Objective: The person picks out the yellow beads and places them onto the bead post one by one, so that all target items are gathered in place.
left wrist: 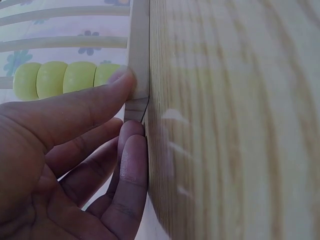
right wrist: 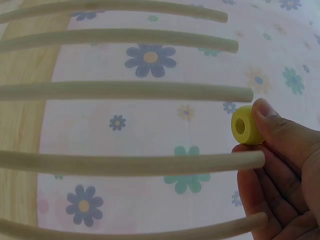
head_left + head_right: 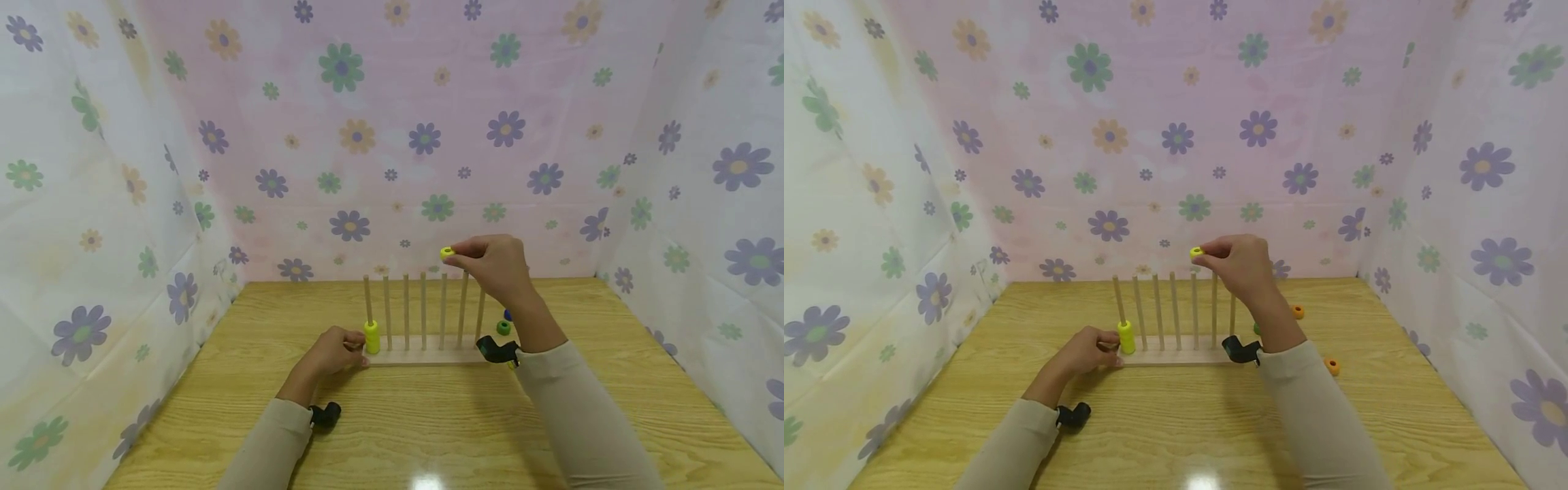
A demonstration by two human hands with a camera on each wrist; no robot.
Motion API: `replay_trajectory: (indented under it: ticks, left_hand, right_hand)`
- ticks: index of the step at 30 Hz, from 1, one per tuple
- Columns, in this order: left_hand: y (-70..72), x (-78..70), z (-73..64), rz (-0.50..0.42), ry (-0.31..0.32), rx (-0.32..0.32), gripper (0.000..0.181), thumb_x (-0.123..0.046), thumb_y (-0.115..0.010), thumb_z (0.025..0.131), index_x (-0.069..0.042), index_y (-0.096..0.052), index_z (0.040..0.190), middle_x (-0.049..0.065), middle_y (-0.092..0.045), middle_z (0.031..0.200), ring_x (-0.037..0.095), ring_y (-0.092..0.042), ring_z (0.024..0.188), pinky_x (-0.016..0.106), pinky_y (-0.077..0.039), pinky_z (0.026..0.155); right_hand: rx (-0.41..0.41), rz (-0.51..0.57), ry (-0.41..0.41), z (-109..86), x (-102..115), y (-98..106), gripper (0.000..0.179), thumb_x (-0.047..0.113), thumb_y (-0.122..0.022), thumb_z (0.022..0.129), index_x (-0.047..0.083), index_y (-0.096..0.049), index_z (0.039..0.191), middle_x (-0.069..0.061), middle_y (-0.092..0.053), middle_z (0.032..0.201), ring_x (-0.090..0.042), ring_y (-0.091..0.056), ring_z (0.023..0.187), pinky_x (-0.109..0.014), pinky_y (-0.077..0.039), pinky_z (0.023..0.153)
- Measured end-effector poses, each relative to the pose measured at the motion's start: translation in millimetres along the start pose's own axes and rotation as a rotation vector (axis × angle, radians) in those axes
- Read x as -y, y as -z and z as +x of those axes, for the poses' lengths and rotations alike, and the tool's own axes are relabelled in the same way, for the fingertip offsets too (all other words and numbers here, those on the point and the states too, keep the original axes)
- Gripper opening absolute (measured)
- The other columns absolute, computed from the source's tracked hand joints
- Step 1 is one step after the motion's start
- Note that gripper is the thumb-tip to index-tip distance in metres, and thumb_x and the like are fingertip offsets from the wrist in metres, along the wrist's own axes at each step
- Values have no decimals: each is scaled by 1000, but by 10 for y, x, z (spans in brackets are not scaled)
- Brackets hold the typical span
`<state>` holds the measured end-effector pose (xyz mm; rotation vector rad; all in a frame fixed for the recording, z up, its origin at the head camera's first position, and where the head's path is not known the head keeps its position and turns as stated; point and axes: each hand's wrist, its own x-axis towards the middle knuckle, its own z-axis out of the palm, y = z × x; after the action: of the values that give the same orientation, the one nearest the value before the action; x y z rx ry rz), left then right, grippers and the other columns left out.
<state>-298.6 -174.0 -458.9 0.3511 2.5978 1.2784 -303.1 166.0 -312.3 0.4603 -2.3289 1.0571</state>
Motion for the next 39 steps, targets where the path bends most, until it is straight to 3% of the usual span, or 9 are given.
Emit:
replay_trajectory:
  ticks: [39]
  left_hand:
    - [0, 48, 46, 15, -5, 2, 52, -17, -88, 84, -6, -71, 133, 8, -64, 144, 34, -65, 124, 45, -58, 98]
  right_hand:
    - [115, 96, 27, 89, 469, -465, 18, 35, -85, 87, 20, -85, 97, 3, -80, 92, -9, -73, 76, -32, -61, 67]
